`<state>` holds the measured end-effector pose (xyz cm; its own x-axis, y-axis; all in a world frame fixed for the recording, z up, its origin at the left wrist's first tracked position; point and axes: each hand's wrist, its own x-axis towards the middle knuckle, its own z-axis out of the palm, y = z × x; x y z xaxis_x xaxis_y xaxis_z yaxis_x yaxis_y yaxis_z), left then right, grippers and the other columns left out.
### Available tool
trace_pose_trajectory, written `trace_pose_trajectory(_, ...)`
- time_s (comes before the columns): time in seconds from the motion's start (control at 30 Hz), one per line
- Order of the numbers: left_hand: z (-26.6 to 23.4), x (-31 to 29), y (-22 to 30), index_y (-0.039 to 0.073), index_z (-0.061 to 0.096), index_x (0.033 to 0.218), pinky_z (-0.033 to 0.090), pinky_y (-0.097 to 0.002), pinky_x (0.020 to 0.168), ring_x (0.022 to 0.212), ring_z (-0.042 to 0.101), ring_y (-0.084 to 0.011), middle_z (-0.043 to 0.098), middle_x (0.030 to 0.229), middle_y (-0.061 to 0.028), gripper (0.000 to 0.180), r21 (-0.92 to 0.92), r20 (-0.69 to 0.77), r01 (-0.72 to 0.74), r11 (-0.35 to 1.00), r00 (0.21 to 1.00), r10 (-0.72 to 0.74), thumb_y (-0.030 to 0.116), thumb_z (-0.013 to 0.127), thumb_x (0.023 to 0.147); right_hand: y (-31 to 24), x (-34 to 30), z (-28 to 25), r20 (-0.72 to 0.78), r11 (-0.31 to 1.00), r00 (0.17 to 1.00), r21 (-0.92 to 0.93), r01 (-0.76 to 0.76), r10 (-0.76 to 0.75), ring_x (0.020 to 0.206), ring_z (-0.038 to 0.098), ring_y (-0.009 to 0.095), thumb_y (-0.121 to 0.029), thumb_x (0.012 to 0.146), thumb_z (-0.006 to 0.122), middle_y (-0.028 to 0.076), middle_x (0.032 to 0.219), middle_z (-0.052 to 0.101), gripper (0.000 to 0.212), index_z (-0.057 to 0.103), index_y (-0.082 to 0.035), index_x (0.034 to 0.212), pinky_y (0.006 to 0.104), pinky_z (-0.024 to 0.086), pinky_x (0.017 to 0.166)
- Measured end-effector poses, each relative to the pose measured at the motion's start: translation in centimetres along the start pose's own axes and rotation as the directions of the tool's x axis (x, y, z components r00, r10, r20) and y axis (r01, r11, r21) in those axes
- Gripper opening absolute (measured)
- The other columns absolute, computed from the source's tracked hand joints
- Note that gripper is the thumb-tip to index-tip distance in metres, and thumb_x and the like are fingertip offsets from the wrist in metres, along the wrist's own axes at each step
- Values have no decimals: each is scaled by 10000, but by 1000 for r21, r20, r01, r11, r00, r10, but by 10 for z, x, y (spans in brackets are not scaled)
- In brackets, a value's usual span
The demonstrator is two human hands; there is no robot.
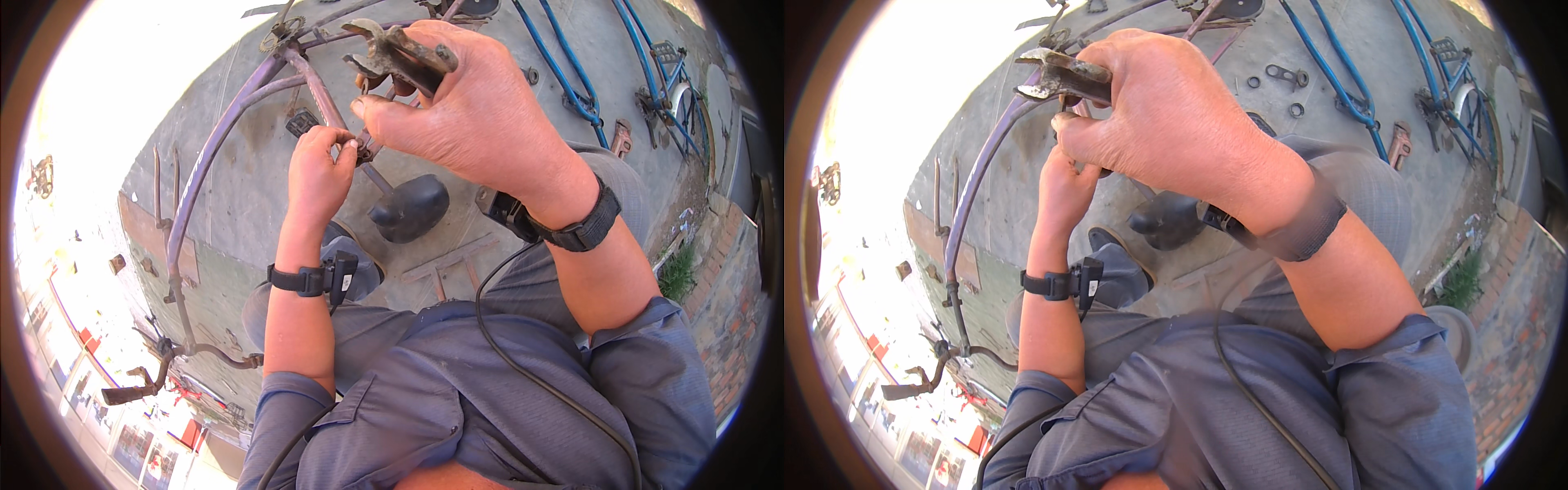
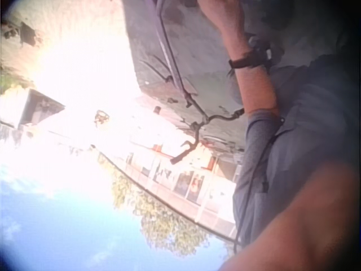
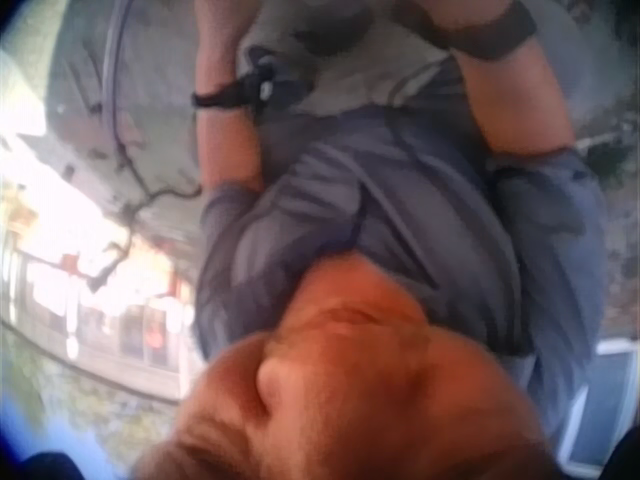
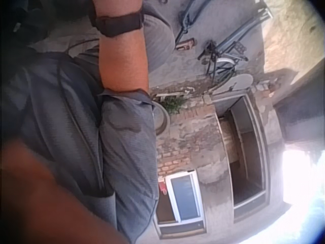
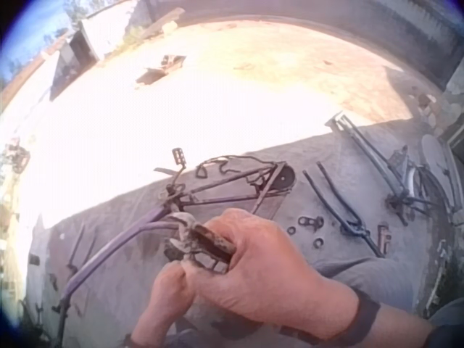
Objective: The person walks through a workshop, picks up a bicycle seat, and sits on a low stool. They use a wrench to tighten a bolt on the seat post of a bicycle frame, then inspect the seat.
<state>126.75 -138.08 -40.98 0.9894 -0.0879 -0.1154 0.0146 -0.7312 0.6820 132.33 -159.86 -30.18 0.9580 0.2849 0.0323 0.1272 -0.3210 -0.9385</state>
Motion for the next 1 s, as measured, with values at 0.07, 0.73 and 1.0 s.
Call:
trace_pose_trajectory(0.07,-3,0,0,28,695,966,495,-385,790,881,636,-292,683,934,-125,140,-72,-27,58,996,998,-61,92,691,842,1,0,0,2,1000,1000,12,-8,8,712,471,50,-135,777,765,-28,763,543,216,646,-7,906,237,433,616)
trace_pose_trajectory(0.73,-47,-46,54,-1,640,1208,511,-287,903,1048,621,-147,660,1129,-56,277,-851,11,21,525,1000,-23,-6,661,932,1,-31,22,370,814,886,397,-424,280,778,555,56,-198,863,764,-22,833,662,229,728,-20,1002,233,444,687)
trace_pose_trajectory(1.0,-47,-61,53,47,698,1182,493,-276,802,1001,593,-164,644,1098,-68,294,-698,-70,-169,696,983,168,-1,691,892,3,-46,28,506,743,804,398,-538,311,659,483,30,-261,867,792,-41,729,593,259,720,-43,986,226,357,558)
